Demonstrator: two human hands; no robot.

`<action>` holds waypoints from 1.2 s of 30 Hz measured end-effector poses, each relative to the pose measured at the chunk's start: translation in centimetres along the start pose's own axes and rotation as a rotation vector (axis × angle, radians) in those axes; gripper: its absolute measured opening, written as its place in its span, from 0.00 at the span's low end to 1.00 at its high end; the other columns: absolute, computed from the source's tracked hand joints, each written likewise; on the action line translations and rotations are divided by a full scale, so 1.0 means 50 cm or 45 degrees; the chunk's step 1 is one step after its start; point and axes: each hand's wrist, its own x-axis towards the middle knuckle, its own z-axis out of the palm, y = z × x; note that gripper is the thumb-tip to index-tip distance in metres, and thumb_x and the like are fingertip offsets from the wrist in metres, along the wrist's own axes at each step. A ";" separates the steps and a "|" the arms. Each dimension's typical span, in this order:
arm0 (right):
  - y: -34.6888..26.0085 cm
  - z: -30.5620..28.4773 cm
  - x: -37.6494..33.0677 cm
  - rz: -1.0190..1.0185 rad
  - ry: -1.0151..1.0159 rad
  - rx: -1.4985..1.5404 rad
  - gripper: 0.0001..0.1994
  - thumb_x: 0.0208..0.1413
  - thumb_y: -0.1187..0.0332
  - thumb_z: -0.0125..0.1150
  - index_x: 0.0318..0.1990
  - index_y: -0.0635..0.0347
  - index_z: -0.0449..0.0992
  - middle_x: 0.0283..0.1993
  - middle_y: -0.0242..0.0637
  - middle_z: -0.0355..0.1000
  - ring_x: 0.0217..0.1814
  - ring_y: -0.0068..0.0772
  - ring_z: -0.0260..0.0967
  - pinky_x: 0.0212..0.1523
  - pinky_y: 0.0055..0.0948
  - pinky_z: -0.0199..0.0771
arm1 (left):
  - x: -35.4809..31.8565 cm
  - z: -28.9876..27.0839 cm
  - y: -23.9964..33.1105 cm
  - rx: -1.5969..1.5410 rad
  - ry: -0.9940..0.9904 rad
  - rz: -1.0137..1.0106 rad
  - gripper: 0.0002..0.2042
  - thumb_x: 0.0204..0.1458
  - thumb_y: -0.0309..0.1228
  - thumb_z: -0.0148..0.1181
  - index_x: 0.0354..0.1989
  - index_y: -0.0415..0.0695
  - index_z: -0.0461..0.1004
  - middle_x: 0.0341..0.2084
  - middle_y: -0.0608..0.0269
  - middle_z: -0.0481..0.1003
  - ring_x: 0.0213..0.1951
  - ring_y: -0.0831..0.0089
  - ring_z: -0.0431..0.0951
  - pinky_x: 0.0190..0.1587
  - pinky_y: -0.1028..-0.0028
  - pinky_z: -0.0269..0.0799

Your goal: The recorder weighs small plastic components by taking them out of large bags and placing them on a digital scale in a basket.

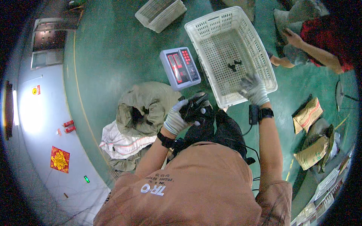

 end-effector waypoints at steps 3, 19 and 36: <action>0.037 0.009 -0.062 0.139 -0.607 -0.291 0.37 0.58 0.43 0.57 0.69 0.53 0.58 0.68 0.42 0.59 0.68 0.43 0.57 0.67 0.52 0.57 | 0.003 0.002 0.001 0.054 -0.004 -0.022 0.30 0.61 0.42 0.49 0.69 0.40 0.54 0.60 0.38 0.65 0.51 0.53 0.76 0.35 0.52 0.83; 0.202 0.087 -0.253 -0.344 -0.818 -1.305 0.14 0.56 0.69 0.65 0.48 0.65 0.74 0.37 0.35 0.74 0.39 0.28 0.72 0.46 0.31 0.75 | -0.022 -0.029 -0.057 0.287 0.296 -0.331 0.23 0.59 0.43 0.55 0.59 0.44 0.69 0.42 0.57 0.79 0.40 0.63 0.82 0.39 0.65 0.81; 0.013 -0.066 -0.064 -0.279 0.111 -1.035 0.25 0.60 0.42 0.56 0.37 0.58 0.81 0.18 0.22 0.60 0.15 0.18 0.54 0.15 0.22 0.54 | -0.088 -0.134 -0.065 0.292 0.343 -0.324 0.25 0.59 0.37 0.56 0.63 0.39 0.63 0.47 0.45 0.76 0.38 0.67 0.80 0.32 0.66 0.83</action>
